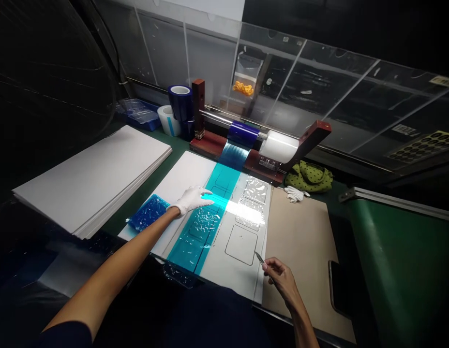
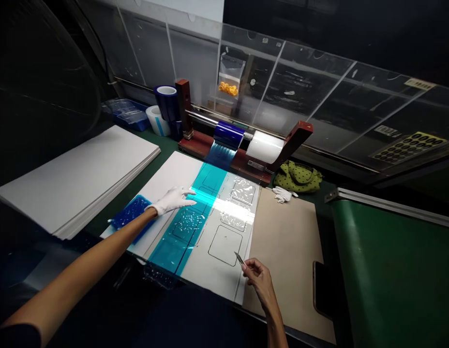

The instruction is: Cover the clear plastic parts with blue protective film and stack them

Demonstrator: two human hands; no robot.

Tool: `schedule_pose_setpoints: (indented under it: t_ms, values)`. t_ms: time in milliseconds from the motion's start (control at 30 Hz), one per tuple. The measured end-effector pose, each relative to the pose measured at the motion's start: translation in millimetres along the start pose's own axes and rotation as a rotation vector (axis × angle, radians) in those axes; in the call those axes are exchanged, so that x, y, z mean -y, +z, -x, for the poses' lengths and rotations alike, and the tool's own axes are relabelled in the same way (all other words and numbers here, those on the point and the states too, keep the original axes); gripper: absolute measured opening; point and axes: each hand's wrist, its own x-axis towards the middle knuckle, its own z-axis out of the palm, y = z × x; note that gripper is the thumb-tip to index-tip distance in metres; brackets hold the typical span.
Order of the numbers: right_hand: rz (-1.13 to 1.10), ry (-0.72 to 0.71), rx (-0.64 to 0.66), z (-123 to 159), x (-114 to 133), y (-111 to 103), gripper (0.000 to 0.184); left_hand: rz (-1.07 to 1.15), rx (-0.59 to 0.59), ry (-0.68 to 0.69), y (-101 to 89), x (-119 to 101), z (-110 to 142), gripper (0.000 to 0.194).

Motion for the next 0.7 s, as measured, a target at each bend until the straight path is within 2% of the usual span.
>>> schedule_pose_setpoints:
  t_ms: [167,267,333,433,567,700]
  values:
    - [0.471,-0.282,-0.277,-38,35,-28,0.022,0.001,0.107,-0.01,31.2,-41,1,0.041]
    - [0.749,-0.384,-0.362,-70,66,-39,0.021,-0.065,0.182,-0.017,59.9,-72,-4,0.041]
    - [0.886,-0.422,-0.36,-94,85,-41,0.022,-0.11,0.235,-0.028,79.5,-87,-15,0.041]
    - [1.031,-0.457,-0.324,-132,104,-38,0.022,-0.166,0.31,-0.063,103.6,-98,-37,0.047]
    - [1.166,-0.494,-0.24,-179,113,-24,0.023,-0.224,0.387,-0.136,122.0,-96,-64,0.059]
    - [1.192,-0.513,-0.167,-213,115,-7,0.025,-0.256,0.442,-0.174,132.4,-90,-77,0.065]
